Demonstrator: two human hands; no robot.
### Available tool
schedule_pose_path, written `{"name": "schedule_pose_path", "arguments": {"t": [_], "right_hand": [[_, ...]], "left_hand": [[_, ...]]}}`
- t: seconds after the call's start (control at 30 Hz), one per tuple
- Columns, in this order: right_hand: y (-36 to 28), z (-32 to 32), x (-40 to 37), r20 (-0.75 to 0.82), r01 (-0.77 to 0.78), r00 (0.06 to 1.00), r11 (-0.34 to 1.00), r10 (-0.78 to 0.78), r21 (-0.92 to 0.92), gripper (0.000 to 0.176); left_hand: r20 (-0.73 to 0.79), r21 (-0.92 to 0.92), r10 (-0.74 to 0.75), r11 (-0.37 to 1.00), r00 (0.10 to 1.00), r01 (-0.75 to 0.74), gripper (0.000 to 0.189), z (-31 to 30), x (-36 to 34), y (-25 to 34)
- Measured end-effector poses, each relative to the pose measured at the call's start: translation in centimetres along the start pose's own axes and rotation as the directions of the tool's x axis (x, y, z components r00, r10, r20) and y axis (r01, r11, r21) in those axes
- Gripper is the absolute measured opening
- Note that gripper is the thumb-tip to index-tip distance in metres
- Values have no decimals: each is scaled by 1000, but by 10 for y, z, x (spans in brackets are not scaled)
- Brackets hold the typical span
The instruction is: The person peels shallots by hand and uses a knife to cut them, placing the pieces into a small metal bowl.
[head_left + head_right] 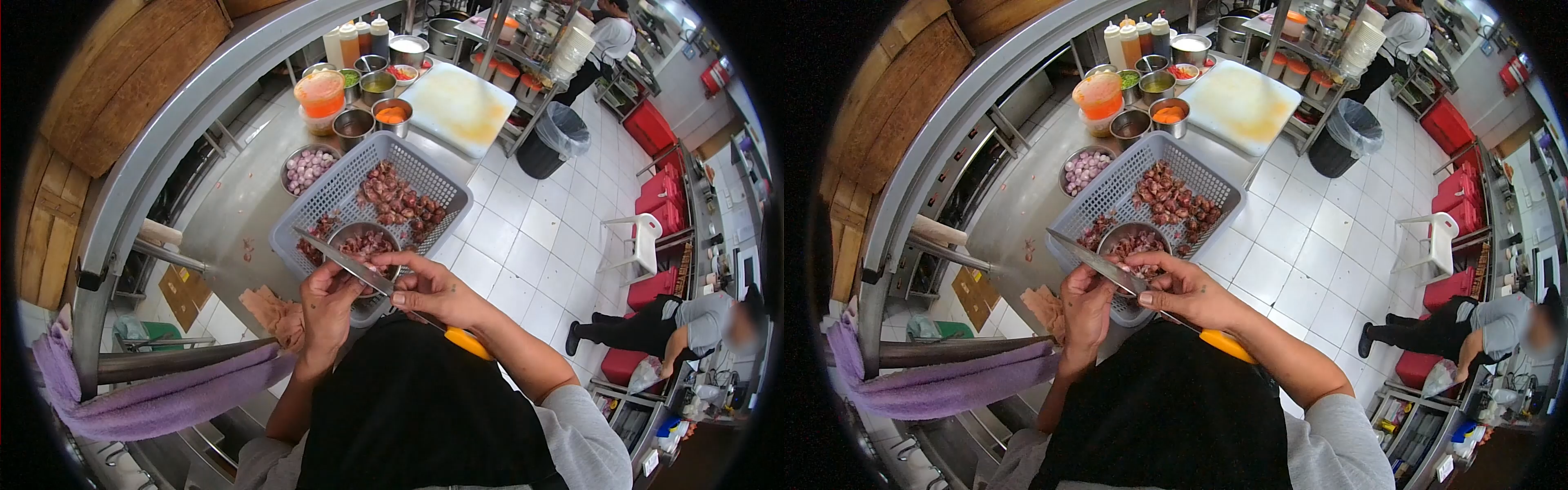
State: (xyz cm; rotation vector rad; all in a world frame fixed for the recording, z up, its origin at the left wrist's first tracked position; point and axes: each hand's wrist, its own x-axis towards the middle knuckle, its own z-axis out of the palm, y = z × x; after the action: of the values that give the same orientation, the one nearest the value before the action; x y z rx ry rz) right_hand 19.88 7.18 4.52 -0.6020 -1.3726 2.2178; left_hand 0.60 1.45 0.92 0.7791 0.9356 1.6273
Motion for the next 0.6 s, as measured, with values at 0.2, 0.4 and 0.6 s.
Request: {"name": "schedule_pose_path", "arguments": {"t": [0.2,0.4,0.6], "right_hand": [[6,-10,2,11,-36,999,996,35,86,45],[7,-9,2,-6,-74,997,969,77,235,44],[11,-11,5,1,-49,999,979,50,199,49]], "left_hand": [[31,20,-20,1000,999,20,21,-5,2,-1],[68,-75,-14,997,998,19,21,-6,3,-7],[3,-229,-99,968,995,98,21,1,3,-9]]}}
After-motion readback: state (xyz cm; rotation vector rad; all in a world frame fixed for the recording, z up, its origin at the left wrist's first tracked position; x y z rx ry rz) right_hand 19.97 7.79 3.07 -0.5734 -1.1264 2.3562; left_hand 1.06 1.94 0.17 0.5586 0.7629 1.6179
